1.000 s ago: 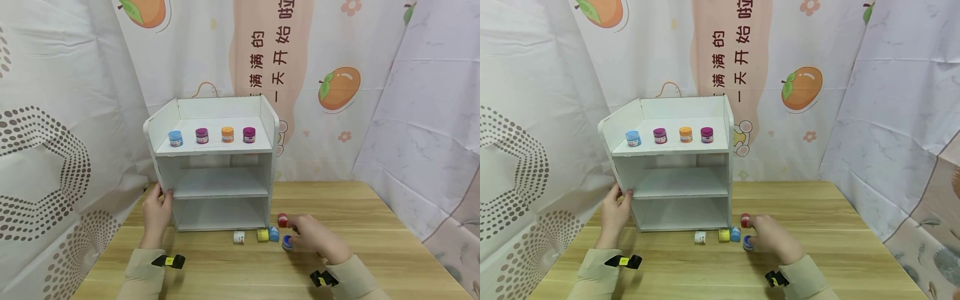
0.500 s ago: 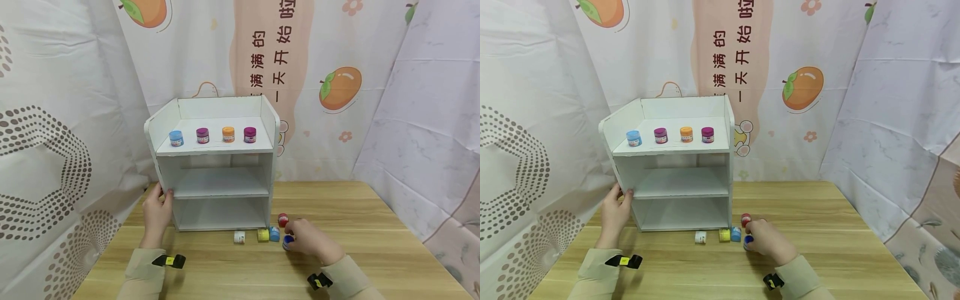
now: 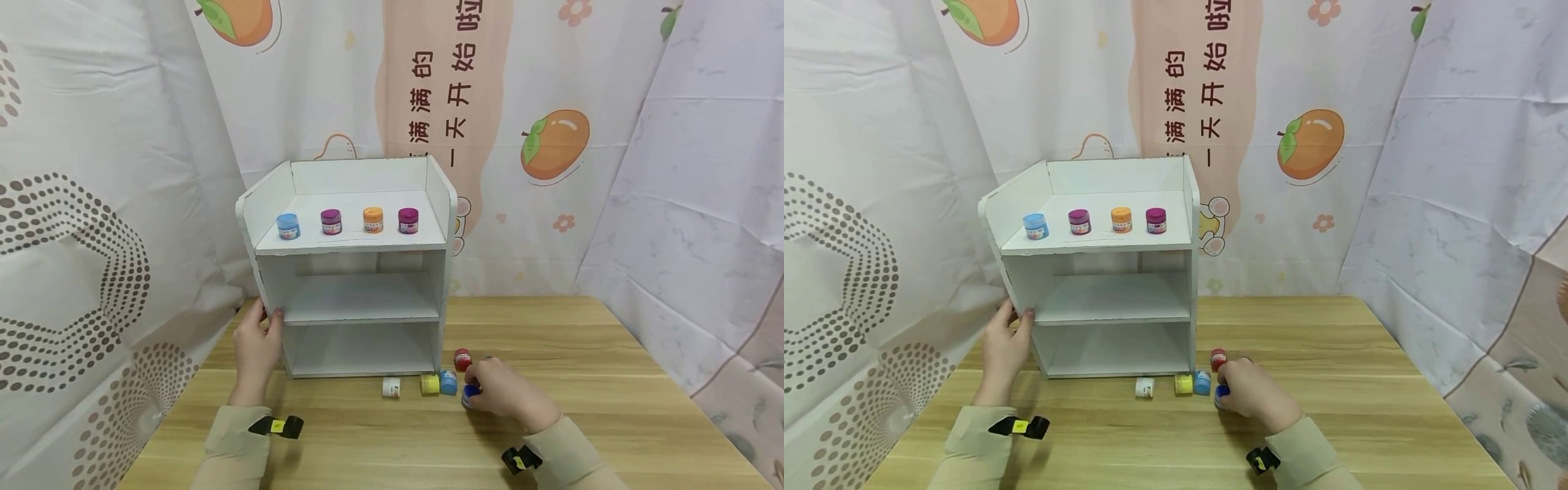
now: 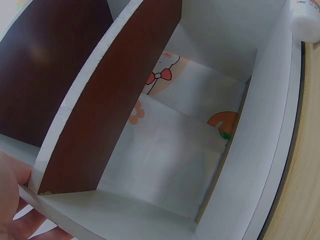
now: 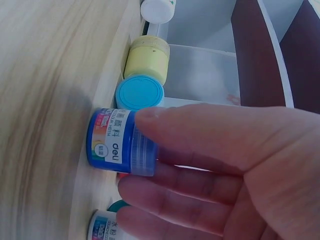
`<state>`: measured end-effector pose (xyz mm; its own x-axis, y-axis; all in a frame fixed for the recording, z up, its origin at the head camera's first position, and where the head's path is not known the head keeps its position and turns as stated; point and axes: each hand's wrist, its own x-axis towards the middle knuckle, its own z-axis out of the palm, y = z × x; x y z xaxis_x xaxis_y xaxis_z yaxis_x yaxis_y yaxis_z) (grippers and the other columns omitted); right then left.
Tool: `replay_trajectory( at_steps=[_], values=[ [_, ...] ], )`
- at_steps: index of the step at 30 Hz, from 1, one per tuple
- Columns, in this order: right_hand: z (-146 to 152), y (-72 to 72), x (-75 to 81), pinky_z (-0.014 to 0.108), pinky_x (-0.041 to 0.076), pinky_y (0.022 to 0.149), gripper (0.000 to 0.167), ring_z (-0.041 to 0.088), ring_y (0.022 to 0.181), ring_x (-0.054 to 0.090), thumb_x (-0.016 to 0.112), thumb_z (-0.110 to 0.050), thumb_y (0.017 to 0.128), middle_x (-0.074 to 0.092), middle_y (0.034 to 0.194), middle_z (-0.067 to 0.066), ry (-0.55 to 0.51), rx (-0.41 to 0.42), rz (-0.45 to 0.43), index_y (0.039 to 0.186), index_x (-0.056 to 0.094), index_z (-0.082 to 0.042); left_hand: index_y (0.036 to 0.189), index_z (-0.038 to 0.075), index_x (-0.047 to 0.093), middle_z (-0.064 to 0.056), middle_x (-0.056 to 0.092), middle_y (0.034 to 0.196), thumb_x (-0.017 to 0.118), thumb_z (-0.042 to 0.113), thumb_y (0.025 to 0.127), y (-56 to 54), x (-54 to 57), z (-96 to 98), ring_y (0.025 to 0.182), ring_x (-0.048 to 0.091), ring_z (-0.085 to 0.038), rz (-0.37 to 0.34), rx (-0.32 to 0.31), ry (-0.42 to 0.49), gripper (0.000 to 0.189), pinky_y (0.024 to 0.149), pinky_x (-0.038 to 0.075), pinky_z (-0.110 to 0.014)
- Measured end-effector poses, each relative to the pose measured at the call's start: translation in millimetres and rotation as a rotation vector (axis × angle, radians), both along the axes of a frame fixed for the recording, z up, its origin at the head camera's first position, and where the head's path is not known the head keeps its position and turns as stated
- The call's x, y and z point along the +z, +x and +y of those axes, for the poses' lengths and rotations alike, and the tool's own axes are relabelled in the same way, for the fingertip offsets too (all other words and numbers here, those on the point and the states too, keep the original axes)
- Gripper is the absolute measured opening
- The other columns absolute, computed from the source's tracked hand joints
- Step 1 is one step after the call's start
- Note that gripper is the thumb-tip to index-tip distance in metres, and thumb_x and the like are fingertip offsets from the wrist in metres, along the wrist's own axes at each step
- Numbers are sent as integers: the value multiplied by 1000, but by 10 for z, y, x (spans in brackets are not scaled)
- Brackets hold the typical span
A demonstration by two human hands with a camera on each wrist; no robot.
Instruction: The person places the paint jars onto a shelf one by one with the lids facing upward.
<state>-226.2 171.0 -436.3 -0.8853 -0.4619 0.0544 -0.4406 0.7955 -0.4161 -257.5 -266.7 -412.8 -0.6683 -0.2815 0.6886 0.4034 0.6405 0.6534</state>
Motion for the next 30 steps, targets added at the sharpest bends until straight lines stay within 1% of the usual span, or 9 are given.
replay_trajectory(
  at_steps=[5,9,15,18,21,25,30],
  values=[
    [5,2,-3,30,51,60,16,15,72,53,84,-7,82,63,84,2,-13,13,15,93,73,-4,135,1,62,-23,65,128,63,8,100,0,0,-1,113,65,-43,2,-1,3,36,76,61,-54],
    [14,12,29,26,49,57,14,13,69,54,82,-5,82,62,82,1,-35,35,26,91,72,-4,135,1,62,-23,65,128,63,7,100,1,-4,0,113,65,-43,4,-2,1,36,76,61,-53],
    [20,44,134,23,48,55,12,10,67,53,80,-5,83,62,81,0,-62,79,56,93,72,-4,136,1,62,-23,65,129,63,8,100,5,1,3,114,64,-44,-1,-5,4,36,76,61,-54],
    [25,71,199,23,47,52,11,8,64,52,80,-5,84,61,78,-2,-83,87,64,92,72,-5,136,2,62,-23,65,129,63,8,100,7,2,2,114,64,-43,-5,-5,9,36,77,60,-55],
    [35,101,261,23,49,53,12,7,64,53,81,-7,84,62,80,-3,-94,85,75,93,73,-6,136,2,62,-23,65,129,63,9,100,10,0,2,114,64,-43,-7,-4,9,36,77,60,-54],
    [43,140,336,23,52,59,13,5,69,56,82,-10,85,65,84,-5,-86,77,99,93,72,-9,136,2,62,-22,64,129,62,9,101,9,1,4,115,64,-43,-9,-4,8,36,77,61,-54],
    [43,167,387,24,55,62,14,4,73,60,83,-13,86,66,86,-6,-74,80,123,93,72,-12,136,1,61,-23,64,130,62,8,101,2,-4,6,115,64,-44,-6,-6,7,36,77,60,-54]
  ],
)
